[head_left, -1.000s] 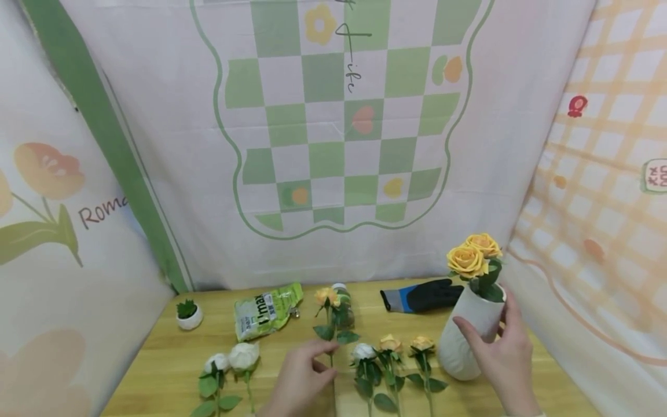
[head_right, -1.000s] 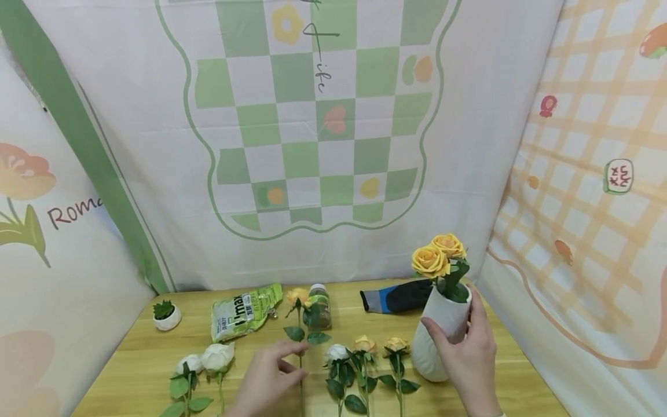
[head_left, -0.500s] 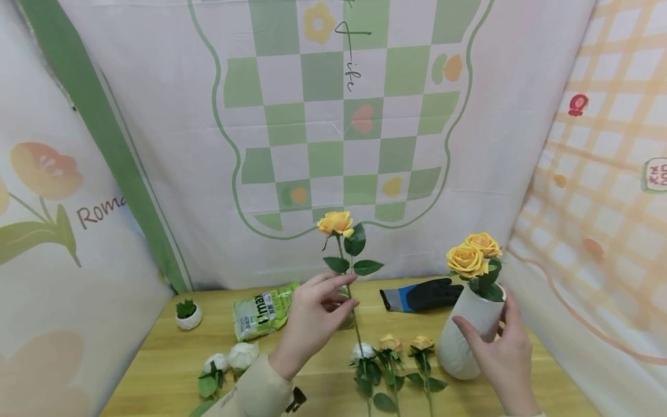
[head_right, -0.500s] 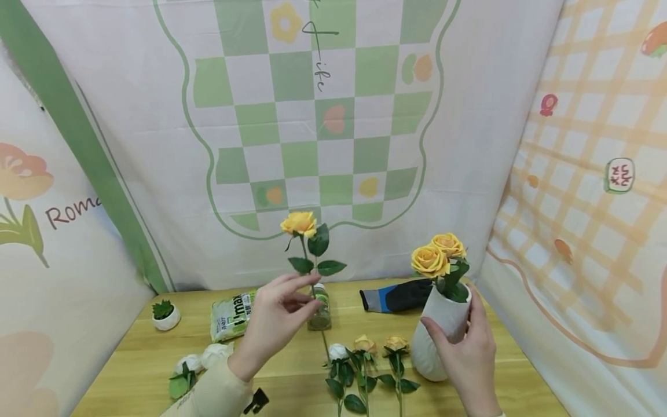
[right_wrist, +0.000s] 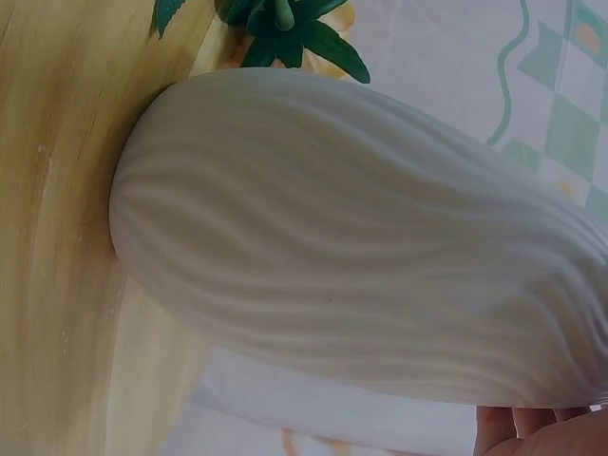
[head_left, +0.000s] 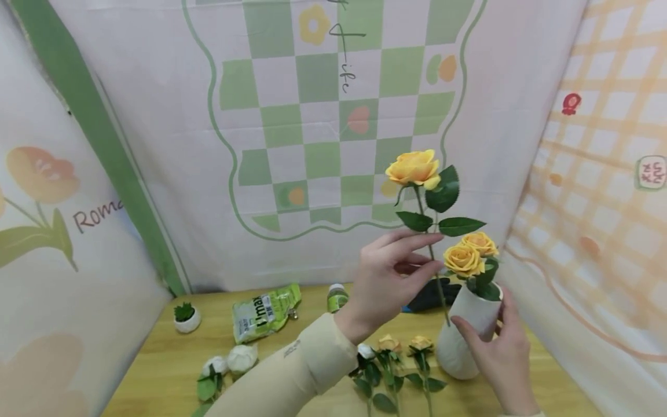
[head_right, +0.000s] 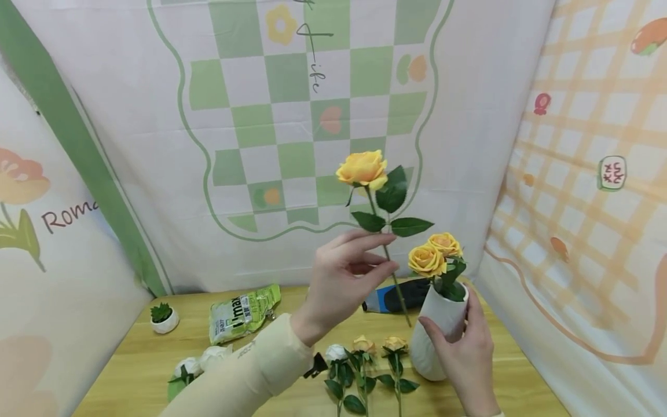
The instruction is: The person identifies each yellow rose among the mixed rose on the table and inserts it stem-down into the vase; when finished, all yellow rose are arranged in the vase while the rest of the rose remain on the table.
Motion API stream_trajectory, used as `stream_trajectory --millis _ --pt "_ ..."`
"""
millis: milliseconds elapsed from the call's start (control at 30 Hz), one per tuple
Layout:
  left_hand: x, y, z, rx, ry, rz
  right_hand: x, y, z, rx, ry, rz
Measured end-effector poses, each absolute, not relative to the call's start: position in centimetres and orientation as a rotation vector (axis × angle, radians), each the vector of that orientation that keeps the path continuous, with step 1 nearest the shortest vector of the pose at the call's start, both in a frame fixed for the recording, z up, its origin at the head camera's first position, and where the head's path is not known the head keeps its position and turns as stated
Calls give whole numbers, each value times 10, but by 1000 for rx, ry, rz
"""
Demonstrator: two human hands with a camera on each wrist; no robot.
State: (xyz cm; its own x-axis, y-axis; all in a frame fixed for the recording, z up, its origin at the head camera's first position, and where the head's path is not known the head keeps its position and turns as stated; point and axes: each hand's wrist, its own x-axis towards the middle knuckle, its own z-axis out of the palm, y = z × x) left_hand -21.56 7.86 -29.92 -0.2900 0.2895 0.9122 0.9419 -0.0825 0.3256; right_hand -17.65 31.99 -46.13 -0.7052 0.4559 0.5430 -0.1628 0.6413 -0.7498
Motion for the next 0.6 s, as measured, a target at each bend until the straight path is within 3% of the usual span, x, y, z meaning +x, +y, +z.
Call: stream_trajectory --millis 600 --pt "-234 130 -288 -1266 -1479 -1316 -176 318 -459 -219 -2112 1062"
